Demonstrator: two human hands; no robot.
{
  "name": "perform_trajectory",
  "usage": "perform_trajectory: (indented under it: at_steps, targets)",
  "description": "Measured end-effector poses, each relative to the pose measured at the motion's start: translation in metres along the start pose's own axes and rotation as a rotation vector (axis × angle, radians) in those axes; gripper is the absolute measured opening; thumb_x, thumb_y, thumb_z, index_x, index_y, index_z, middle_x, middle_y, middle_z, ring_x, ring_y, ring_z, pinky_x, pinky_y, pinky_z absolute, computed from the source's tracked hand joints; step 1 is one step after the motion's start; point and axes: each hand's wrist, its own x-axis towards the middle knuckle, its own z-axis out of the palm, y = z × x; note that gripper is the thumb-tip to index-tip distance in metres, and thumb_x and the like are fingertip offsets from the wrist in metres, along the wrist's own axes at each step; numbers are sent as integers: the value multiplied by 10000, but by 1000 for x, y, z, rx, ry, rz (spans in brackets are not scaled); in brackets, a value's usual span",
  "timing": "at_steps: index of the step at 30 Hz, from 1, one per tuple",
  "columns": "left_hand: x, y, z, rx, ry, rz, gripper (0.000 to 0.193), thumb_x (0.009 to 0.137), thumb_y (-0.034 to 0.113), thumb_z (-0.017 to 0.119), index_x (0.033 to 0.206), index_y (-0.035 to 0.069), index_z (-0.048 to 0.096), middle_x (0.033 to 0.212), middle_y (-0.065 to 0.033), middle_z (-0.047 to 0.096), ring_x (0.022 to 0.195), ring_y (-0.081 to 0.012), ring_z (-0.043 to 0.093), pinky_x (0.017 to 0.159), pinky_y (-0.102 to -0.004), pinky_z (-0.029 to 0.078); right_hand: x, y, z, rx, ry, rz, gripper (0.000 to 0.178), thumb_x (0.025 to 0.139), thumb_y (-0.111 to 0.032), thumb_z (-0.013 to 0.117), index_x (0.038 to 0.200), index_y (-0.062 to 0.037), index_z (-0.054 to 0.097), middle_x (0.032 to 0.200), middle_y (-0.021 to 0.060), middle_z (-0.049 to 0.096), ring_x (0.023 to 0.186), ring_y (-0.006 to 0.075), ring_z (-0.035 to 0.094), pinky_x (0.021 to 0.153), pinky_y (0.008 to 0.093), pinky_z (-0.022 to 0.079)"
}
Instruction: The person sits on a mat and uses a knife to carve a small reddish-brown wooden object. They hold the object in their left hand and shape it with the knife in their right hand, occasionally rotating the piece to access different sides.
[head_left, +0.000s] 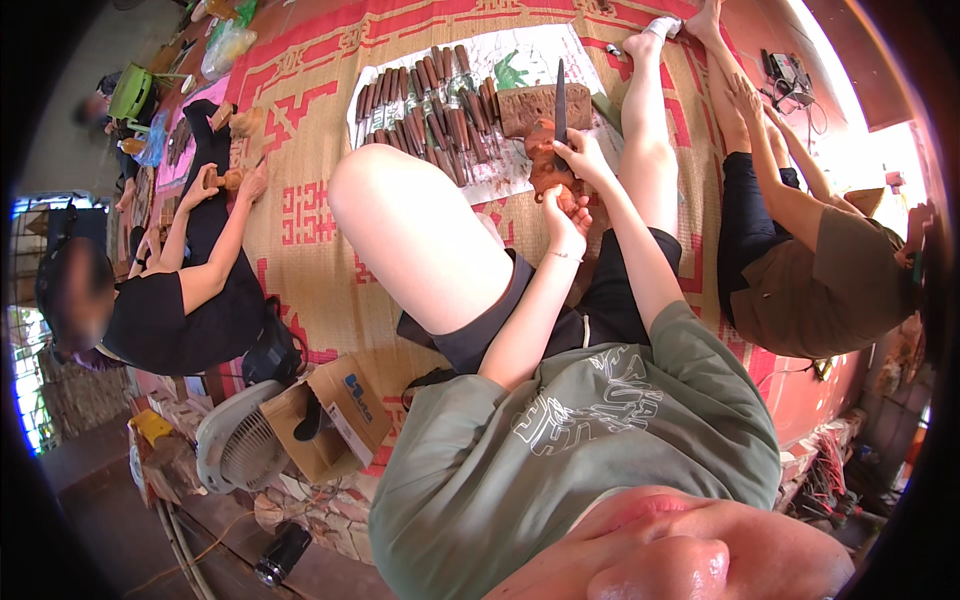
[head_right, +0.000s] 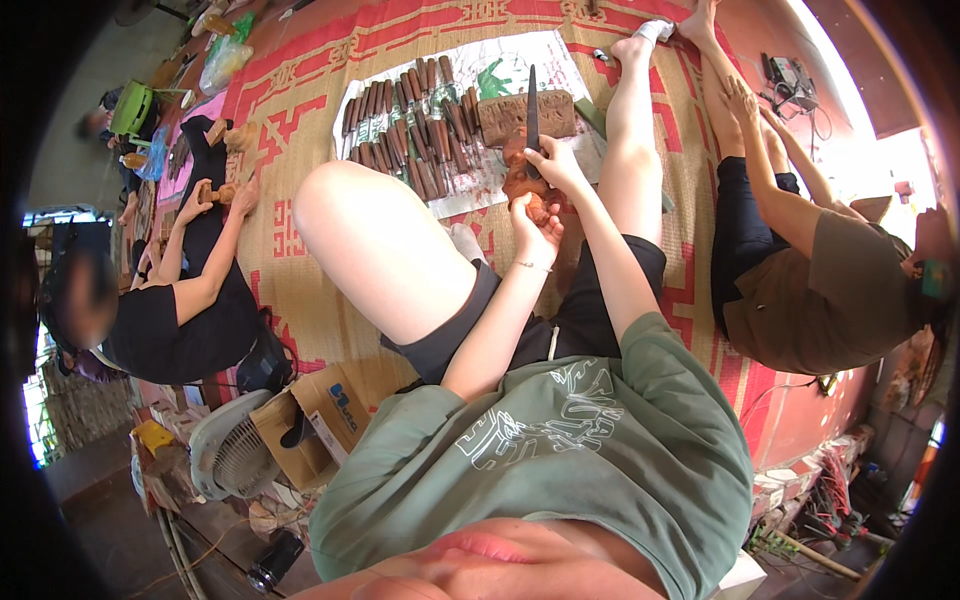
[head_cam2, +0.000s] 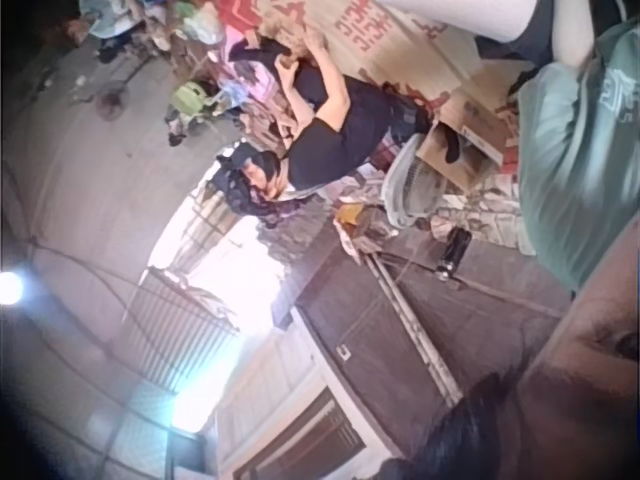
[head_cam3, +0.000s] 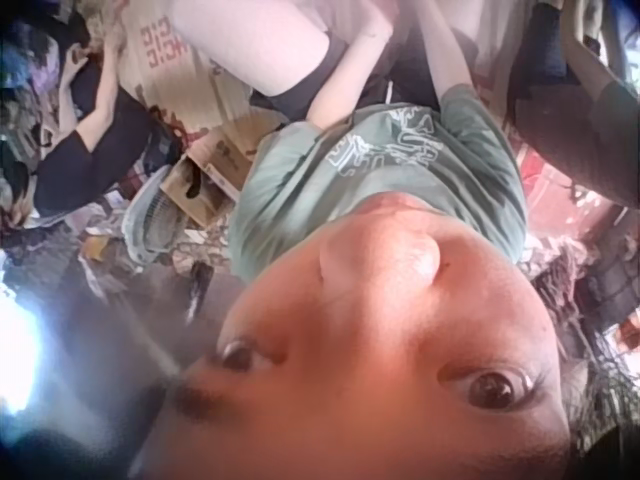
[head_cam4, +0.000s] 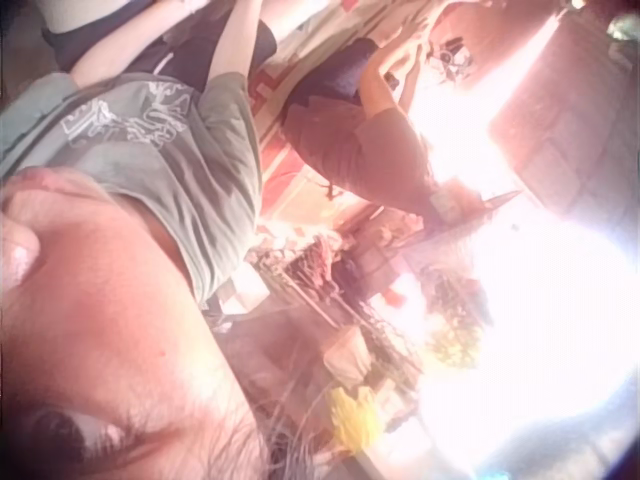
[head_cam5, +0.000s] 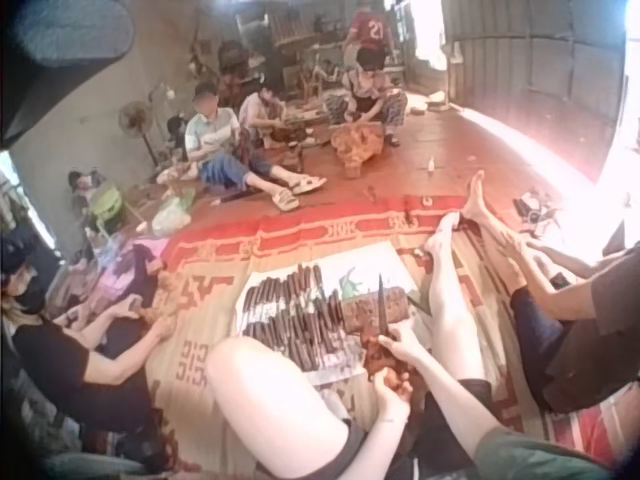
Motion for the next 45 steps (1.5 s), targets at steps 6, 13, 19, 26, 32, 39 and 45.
perform_trajectory:
  at_steps: [6, 13, 19, 26, 32, 39, 45]
  targets:
    - [2, 2, -1, -6, -12, 2, 330, 724, 416, 535, 590, 149, 395, 647, -74, 590, 445, -122, 485, 428, -232, 427, -6, -9, 1, 16, 77, -33, 234, 802, -197, 594, 906, 11, 568, 657, 95, 558, 559, 122, 512, 518, 268, 418]
    - [3, 0, -4, -7, -6, -4, 313, 720, 411, 532, 635, 130, 427, 640, -71, 580, 452, -124, 493, 431, -225, 429, 2, 1, -3, 107, 134, 11, 252, 801, -173, 593, 958, 22, 569, 702, 94, 600, 612, 133, 553, 573, 279, 452]
    - [7, -1, -5, -3, 11, -12, 315, 696, 412, 537, 663, 112, 447, 634, -61, 568, 455, -126, 484, 434, -225, 419, -1, 8, -3, 84, -57, -12, 280, 788, -175, 607, 1000, 5, 573, 761, 89, 598, 693, 127, 534, 644, 279, 448]
    - [2, 2, -4, -9, 0, -7, 332, 718, 416, 520, 592, 138, 389, 622, -67, 570, 445, -131, 477, 437, -239, 414, 5, 8, -1, 43, 13, -52, 252, 787, -183, 612, 962, -4, 581, 684, 56, 562, 611, 113, 494, 564, 264, 420]
    - [2, 4, -7, -15, 9, 2, 300, 737, 415, 511, 687, 129, 433, 625, -70, 570, 450, -131, 479, 426, -232, 409, -6, 1, 3, 106, 103, -180, 225, 788, -179, 608, 913, 7, 580, 679, 63, 576, 597, 112, 509, 534, 291, 427]
    - [-3, 6, 3, -11, -60, 71, 270, 787, 365, 461, 778, 102, 520, 623, -61, 548, 468, -121, 468, 406, -206, 388, -9, -9, -9, 57, -47, -74, 305, 729, -234, 627, 923, -3, 587, 788, 182, 612, 714, 260, 595, 668, 366, 464]
    - [-1, 0, 3, 73, -69, -18, 336, 767, 385, 474, 908, 81, 502, 671, -42, 553, 492, -110, 495, 432, -195, 422, -15, -8, -16, 95, 177, -80, 263, 730, -127, 626, 967, -16, 597, 734, 164, 616, 665, 249, 600, 624, 347, 458]
